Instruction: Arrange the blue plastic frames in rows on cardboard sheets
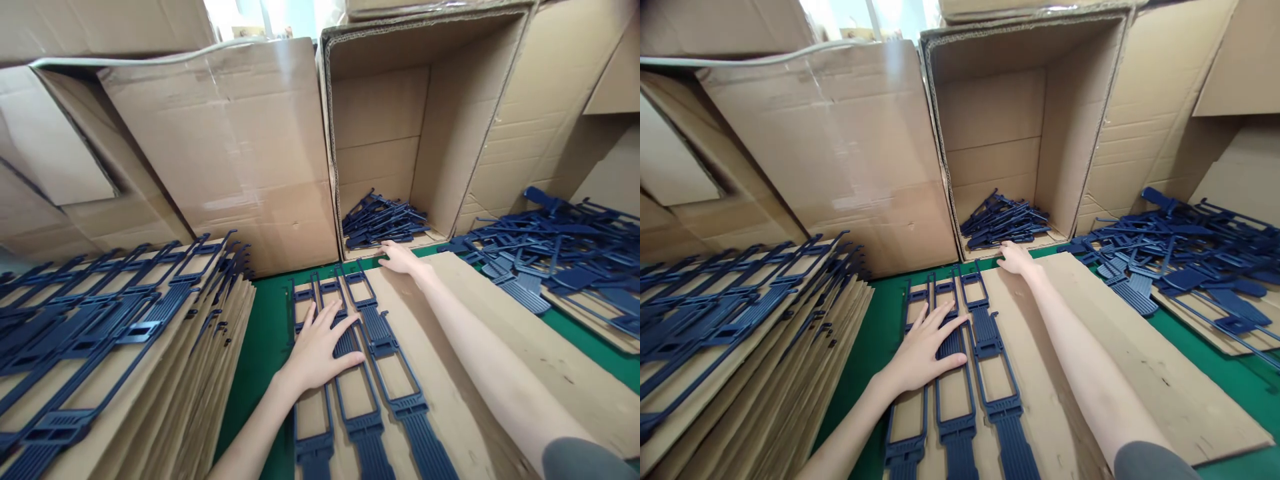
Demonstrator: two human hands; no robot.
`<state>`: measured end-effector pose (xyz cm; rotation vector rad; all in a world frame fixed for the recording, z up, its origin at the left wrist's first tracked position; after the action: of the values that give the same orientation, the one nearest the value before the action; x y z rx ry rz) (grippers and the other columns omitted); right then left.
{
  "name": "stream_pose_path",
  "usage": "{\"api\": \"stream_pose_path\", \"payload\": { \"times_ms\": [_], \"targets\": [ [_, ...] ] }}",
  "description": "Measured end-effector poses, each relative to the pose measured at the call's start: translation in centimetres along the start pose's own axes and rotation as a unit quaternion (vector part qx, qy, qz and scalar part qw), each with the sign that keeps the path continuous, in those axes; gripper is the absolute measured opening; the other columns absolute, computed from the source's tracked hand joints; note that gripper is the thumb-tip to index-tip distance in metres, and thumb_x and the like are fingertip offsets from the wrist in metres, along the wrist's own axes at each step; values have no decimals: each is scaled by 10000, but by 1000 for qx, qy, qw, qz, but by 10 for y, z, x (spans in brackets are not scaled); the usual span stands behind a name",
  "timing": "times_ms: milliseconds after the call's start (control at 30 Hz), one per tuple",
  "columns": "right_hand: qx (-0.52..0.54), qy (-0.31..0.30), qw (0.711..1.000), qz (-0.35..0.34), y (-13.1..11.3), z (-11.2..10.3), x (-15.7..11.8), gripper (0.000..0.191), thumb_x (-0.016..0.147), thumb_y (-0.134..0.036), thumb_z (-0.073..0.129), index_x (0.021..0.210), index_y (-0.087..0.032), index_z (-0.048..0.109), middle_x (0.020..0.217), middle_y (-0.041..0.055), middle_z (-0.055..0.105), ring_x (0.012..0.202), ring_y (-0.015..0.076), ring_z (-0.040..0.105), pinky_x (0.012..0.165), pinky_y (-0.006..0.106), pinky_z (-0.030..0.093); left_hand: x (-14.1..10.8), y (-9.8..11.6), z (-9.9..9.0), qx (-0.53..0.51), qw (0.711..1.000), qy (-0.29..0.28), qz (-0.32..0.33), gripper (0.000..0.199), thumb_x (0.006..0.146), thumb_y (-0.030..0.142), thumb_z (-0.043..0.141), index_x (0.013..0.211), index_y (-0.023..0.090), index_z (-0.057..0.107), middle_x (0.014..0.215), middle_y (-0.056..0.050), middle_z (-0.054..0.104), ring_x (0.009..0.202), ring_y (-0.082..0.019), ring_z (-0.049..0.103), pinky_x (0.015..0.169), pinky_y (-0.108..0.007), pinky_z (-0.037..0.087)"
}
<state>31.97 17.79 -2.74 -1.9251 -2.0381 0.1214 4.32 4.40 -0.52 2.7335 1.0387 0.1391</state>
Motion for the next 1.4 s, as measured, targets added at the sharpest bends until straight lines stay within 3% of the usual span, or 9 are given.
{"api": "stream_pose_path", "payload": {
  "times_ms": [67,133,267,367,533,867,1000,1167,1400],
  "targets": [
    [-21,17,999,18,4,11,2,351,837,-210,559,1177,-134,594,1415,150,415,1284,285,392,1029,392,323,0,-1,1,-6,1000,3,1,687,839,696,412,1421,336,345,1530,-92,241,1417,-272,178,1137,-552,52],
    [-38,33,998,26,8,19,4,398,849,-214,534,1240,-136,538,1416,151,406,1321,291,331,1065,439,261,-1,-2,1,-11,1000,6,2,687,837,694,420,1418,335,350,1528,-92,246,1416,-277,179,1138,-552,47],
    [-68,61,995,24,12,23,6,415,849,-215,521,1255,-127,519,1251,159,533,1189,281,453,1050,432,250,-2,-3,3,-14,1000,5,2,689,835,696,422,1420,339,344,1535,-89,226,1418,-277,169,1137,-556,42],
    [-86,88,992,25,12,21,5,340,847,-205,517,1172,-140,592,1134,152,581,1114,294,474,989,426,289,-2,-3,4,-19,1000,11,4,689,834,693,429,1418,335,348,1536,-83,225,1417,-284,170,1139,-556,40],
    [-91,127,987,25,13,11,3,220,860,-189,500,947,-203,702,996,99,625,1023,271,487,902,400,315,-1,-3,3,-13,1000,9,3,691,833,704,412,1415,335,355,1538,-84,219,1420,-277,161,1138,-556,48],
    [-64,220,969,97,14,-27,-4,308,928,-284,415,1075,-233,681,1049,72,608,917,214,573,695,291,412,-1,0,2,-10,1000,13,3,687,832,701,419,1411,336,361,1529,-95,241,1417,-276,173,1134,-563,66],
    [-61,203,965,155,25,-40,-8,266,879,-275,488,1021,-238,710,1032,73,640,878,228,612,695,298,446,-2,0,1,-15,1000,19,7,678,833,687,440,1407,334,368,1528,-88,248,1413,-281,187,1136,-559,61],
    [-58,139,965,215,39,-53,-12,244,809,-247,565,988,-238,731,975,100,680,856,261,643,708,336,482,-2,1,1,-19,1000,24,7,673,834,680,448,1400,322,383,1522,-88,262,1416,-278,181,1137,-558,47],
    [-50,42,979,196,37,-68,-11,216,668,-203,682,860,-256,767,920,98,689,807,274,655,706,357,496,-4,-1,5,-19,999,29,9,684,832,689,440,1407,326,369,1520,-96,265,1420,-261,170,1139,-549,51]
  ]
}}
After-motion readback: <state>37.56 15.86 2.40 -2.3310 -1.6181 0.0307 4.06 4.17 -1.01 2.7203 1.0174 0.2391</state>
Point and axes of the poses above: each hand's wrist, its own x-axis towards the middle knuckle, its own z-axis out of the palm, y = z × x, the point moved 3 cm from there along x, towards the middle knuckle
